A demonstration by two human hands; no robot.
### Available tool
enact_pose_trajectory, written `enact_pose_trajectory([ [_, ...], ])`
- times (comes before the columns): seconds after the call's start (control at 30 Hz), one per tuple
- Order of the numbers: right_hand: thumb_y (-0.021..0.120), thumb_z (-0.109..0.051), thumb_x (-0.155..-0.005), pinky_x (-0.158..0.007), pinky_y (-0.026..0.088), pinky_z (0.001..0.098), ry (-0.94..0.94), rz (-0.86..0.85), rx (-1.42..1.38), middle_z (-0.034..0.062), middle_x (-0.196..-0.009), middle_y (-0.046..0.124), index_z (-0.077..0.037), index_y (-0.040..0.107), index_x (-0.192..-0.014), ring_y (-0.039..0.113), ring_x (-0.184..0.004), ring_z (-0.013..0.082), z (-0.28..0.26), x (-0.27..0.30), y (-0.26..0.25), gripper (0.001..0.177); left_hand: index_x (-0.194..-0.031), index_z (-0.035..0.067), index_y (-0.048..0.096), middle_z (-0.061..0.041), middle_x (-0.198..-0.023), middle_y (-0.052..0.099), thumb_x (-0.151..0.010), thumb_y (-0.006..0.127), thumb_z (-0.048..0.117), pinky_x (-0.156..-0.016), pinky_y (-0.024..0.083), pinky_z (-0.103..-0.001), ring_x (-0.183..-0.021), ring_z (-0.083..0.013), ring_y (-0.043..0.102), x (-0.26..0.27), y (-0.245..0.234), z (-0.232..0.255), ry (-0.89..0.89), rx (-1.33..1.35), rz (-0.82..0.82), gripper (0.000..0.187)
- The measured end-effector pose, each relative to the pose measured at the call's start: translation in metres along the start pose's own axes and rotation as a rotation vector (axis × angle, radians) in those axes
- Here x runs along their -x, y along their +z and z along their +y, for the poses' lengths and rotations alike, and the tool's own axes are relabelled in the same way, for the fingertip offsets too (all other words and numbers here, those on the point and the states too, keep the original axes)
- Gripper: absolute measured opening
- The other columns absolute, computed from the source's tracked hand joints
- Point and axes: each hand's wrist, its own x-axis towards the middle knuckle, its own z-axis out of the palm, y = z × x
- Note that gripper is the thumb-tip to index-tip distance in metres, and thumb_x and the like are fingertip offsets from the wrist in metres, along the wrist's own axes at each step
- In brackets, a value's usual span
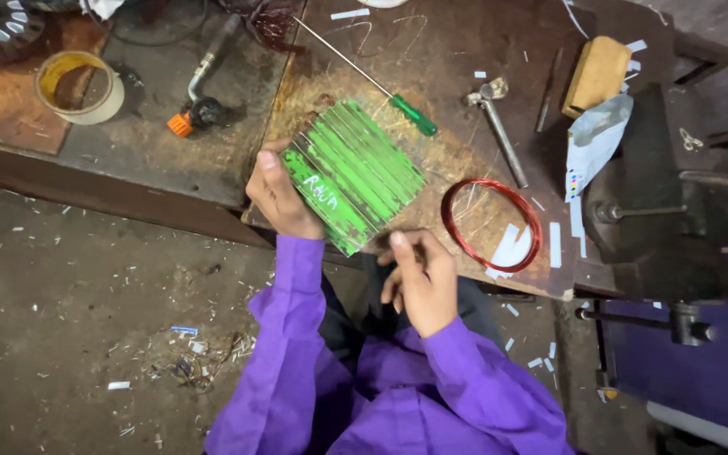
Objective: The person winds copper wire around a green motor stator, inserts white insulating strips between layers, and uses a hammer to compact the windings. The person repeats this process multiple times, adjusting the stator and wire as needed.
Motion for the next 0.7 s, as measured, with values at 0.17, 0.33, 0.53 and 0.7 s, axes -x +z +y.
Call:
enact_pose_trajectory([
  [0.17,0.056,-0.016,-0.103,-0.037,0.042,0.0246,-0.058,-0.014,-0.024,0.0112,-0.075,0.068,0.004,0.058,-0.094,0.061,-0.046,0.0138,0.002,-0.02,0.016,0.022,-0.106,-0.007,0.068,-0.006,-0.084,0.065,-0.11,0.04,0.045,-0.075,0.048,-0.033,-0.081,-0.0136,0.058,-0.001,0.002,-0.004,-0.017,-0.002,-0.012,0.059],
  [0.33,0.054,-0.005,-0.104,-0.057,0.064,0.0309,-0.17,-0.011,-0.113,0.0123,-0.081,0.066,0.004,0.056,-0.098,0.07,-0.065,0.016,0.018,-0.019,0.016,0.011,-0.107,-0.007,0.068,-0.007,-0.085,0.067,-0.11,0.041,0.046,-0.076,0.05,-0.032,-0.082,-0.0144,0.059,-0.001,-0.001,-0.006,0.012,-0.023,-0.009,0.06],
  [0.53,0.053,0.0,-0.096,-0.06,0.066,0.0342,-0.271,-0.016,-0.301,0.011,-0.095,0.064,0.0,0.045,-0.106,0.069,-0.065,0.0179,0.015,-0.013,0.006,0.012,-0.108,-0.007,0.067,-0.007,-0.085,0.067,-0.111,0.04,0.046,-0.077,0.049,-0.032,-0.083,-0.0146,0.059,-0.003,0.0,-0.003,0.032,-0.032,-0.025,0.06],
  [0.7,0.052,-0.013,-0.105,-0.045,0.056,0.0303,-0.051,-0.045,-0.115,0.0131,-0.081,0.065,0.003,0.053,-0.103,0.065,-0.051,0.0173,0.009,-0.02,0.003,0.016,-0.108,-0.008,0.067,-0.007,-0.084,0.065,-0.11,0.041,0.046,-0.077,0.049,-0.033,-0.083,-0.0143,0.058,-0.001,-0.002,0.0,0.001,-0.02,-0.028,0.06],
])
